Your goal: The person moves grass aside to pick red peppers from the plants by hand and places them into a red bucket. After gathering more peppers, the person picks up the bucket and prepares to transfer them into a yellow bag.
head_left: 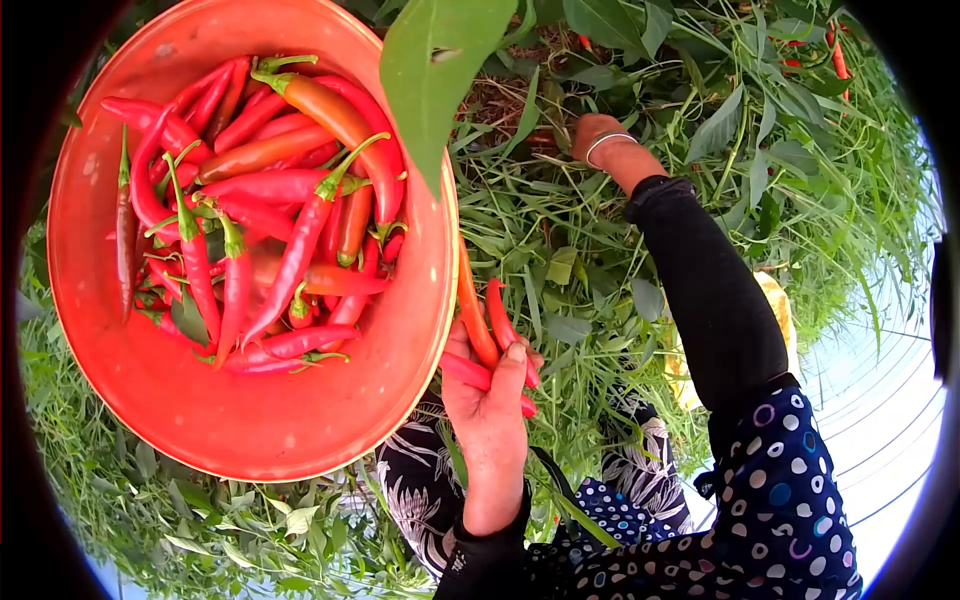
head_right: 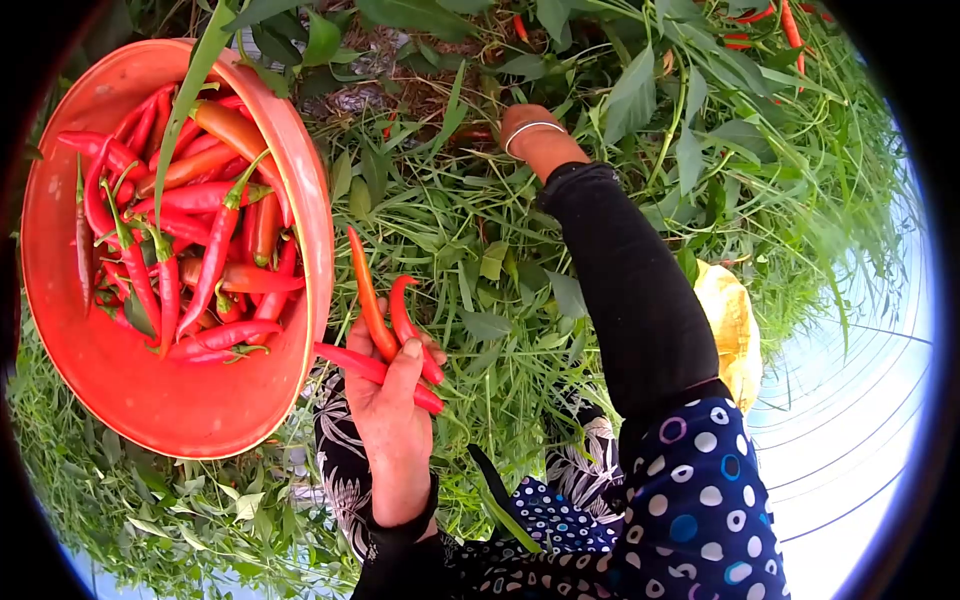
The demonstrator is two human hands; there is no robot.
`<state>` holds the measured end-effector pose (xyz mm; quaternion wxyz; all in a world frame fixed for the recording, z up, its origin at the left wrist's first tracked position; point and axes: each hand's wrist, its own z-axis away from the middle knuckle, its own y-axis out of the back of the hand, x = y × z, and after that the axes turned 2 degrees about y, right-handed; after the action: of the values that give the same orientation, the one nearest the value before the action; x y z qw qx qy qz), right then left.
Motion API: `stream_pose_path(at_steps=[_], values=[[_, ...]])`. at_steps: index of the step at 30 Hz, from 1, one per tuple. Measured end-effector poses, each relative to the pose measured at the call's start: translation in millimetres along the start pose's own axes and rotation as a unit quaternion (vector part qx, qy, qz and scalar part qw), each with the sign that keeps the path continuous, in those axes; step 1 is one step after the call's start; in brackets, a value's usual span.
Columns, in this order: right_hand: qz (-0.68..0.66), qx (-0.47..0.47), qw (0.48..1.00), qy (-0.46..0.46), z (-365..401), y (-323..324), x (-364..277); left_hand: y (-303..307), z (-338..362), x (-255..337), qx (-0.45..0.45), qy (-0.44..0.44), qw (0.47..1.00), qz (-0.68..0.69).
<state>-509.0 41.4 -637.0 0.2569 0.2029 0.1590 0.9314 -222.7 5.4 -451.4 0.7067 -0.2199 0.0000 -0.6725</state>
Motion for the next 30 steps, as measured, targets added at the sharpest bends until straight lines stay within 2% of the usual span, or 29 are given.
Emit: stream_pose_path(at_steps=[2, 4, 5, 8, 10, 12, 13, 15, 16, 18, 19, 20, 22, 24, 26, 28, 30], values=[[0.029, -0.016, 0.999, 0.007, 0, -9, 5, 0, 0, 1, -0.003, 0.002, 1.0, 0.002], [0.0, 0.033, 0.999, -0.021, -2, -20, 11, 0, 0, 3, -0.007, 0.011, 1.0, -0.01], [0.033, 0.053, 0.998, 0.013, 3, -20, 13, 0, -1, 3, -0.004, 0.013, 1.0, -0.011], [0.041, -0.009, 0.999, -0.032, 4, -25, 10, -1, -1, 4, -0.002, 0.016, 1.0, -0.02], [0.019, -0.018, 1.0, -0.007, 4, -35, 14, -2, -2, 5, -0.003, 0.024, 1.0, -0.018], [0.041, 0.064, 0.997, -0.014, 6, -44, 13, -1, -2, 6, -0.017, 0.03, 0.999, -0.008], [0.041, 0.064, 0.997, -0.014, 5, -45, 16, -1, -2, 6, -0.031, 0.037, 0.999, 0.002], [-0.116, 0.068, 0.99, -0.032, 25, -22, 16, -2, -2, 7, -0.026, 0.043, 0.999, -0.004], [-0.115, 0.07, 0.99, -0.033, 39, -14, 16, -2, -2, 8, -0.019, 0.047, 0.999, -0.01], [-0.242, 0.201, 0.948, -0.046, 65, -4, 19, -2, -2, 6, -0.021, 0.039, 0.999, -0.005], [-0.3, 0.247, 0.922, -0.003, 69, -14, 28, -3, -1, 5, -0.018, 0.035, 0.999, -0.002], [-0.3, 0.249, 0.921, -0.006, 83, -14, 26, -4, -1, 6, -0.021, 0.035, 0.999, -0.003], [-0.417, 0.269, 0.867, 0.045, 117, -8, 14, -7, 0, 8, 0.005, 0.029, 1.0, -0.008], [-0.336, 0.359, 0.854, 0.168, 136, -10, 5, -8, 1, 8, 0.004, 0.03, 0.999, -0.014], [-0.322, 0.353, 0.856, 0.198, 159, -4, -6, -8, 1, 8, 0.005, 0.032, 0.999, -0.025], [-0.349, 0.295, 0.873, 0.172, 185, 6, -18, -9, 2, 9, 0.014, 0.036, 0.998, -0.049], [-0.379, 0.286, 0.857, 0.199, 209, 4, -28, -12, 2, 8, 0.02, 0.031, 0.997, -0.073]])
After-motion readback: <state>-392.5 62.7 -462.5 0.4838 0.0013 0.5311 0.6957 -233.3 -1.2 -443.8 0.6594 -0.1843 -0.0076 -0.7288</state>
